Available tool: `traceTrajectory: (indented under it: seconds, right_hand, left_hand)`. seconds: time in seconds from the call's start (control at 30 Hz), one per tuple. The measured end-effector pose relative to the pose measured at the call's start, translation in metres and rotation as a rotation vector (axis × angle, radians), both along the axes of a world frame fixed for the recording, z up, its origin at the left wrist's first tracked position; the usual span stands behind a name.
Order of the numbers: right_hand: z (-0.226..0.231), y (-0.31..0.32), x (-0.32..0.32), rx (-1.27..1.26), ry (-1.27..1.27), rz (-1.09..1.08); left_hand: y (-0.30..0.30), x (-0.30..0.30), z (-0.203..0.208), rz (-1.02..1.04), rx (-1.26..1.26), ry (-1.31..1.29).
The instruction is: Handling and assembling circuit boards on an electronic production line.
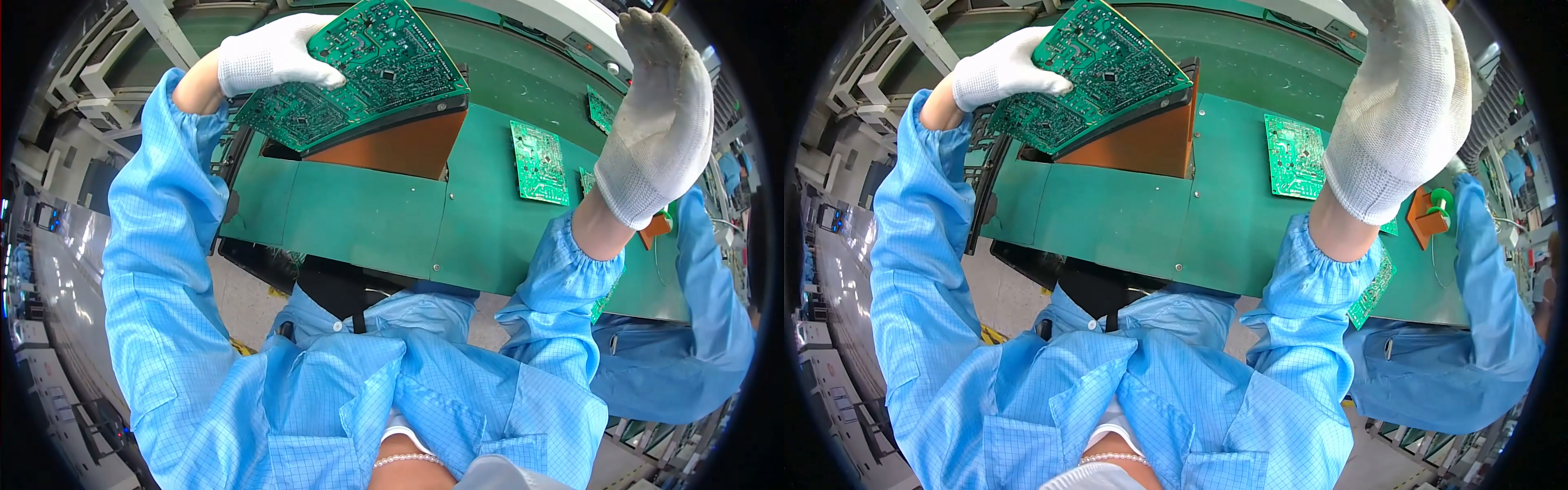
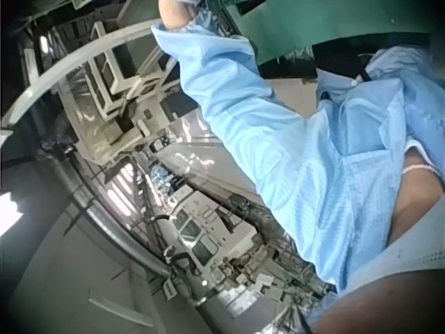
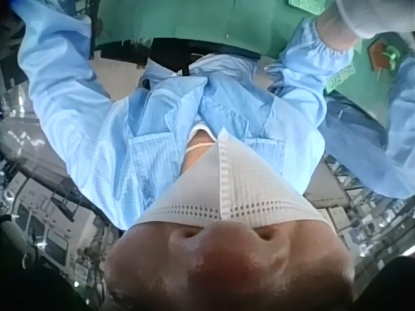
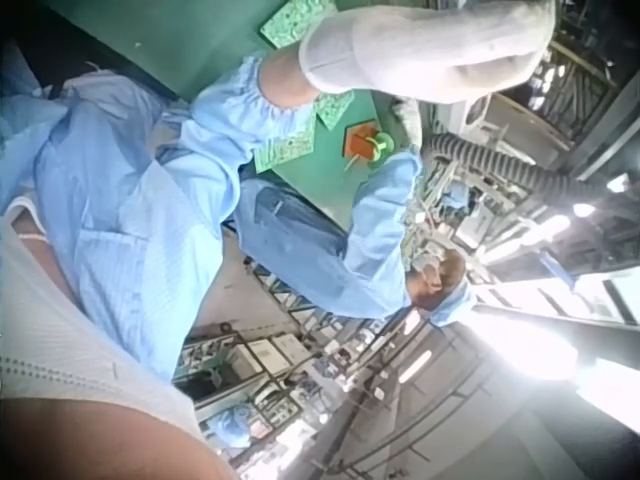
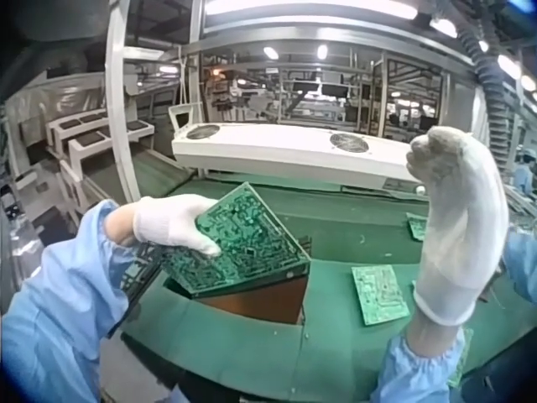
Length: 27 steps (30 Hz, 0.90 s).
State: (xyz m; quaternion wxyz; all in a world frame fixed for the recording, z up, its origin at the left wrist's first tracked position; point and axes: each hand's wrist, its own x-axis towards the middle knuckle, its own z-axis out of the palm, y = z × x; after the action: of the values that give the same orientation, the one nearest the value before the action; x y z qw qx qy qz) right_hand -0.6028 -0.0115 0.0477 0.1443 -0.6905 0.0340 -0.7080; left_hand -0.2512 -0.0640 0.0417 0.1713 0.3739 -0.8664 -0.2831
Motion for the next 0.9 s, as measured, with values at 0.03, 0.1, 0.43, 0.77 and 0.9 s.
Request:
traceTrajectory:
  seconds: [0.03, 0.1, 0.43, 0.77, 0.9]
  right_hand:
    - [0.000, 0.001, 0.003, 0.002, -0.004, -0.005]
    - [0.000, 0.001, 0.005, 0.005, -0.014, -0.016]
    - [0.000, -0.005, 0.003, 0.029, -0.056, -0.076]
    - [0.005, -0.004, 0.024, 0.049, -0.067, -0.127]
    - [0.013, 0.011, 0.018, -0.289, 0.335, -0.888]
  left_hand:
    - [-0.001, -0.001, -0.002, 0.013, 0.030, 0.034]
    - [-0.001, -0.004, 0.004, 0.040, 0.121, 0.028]
    - [-0.006, -0.001, 0.003, 0.039, 0.117, -0.002]
    - [0.021, -0.008, -0.003, 0.096, 0.041, 0.023]
    - [0.064, -0.023, -0.036, 0.284, -0.570, -0.046]
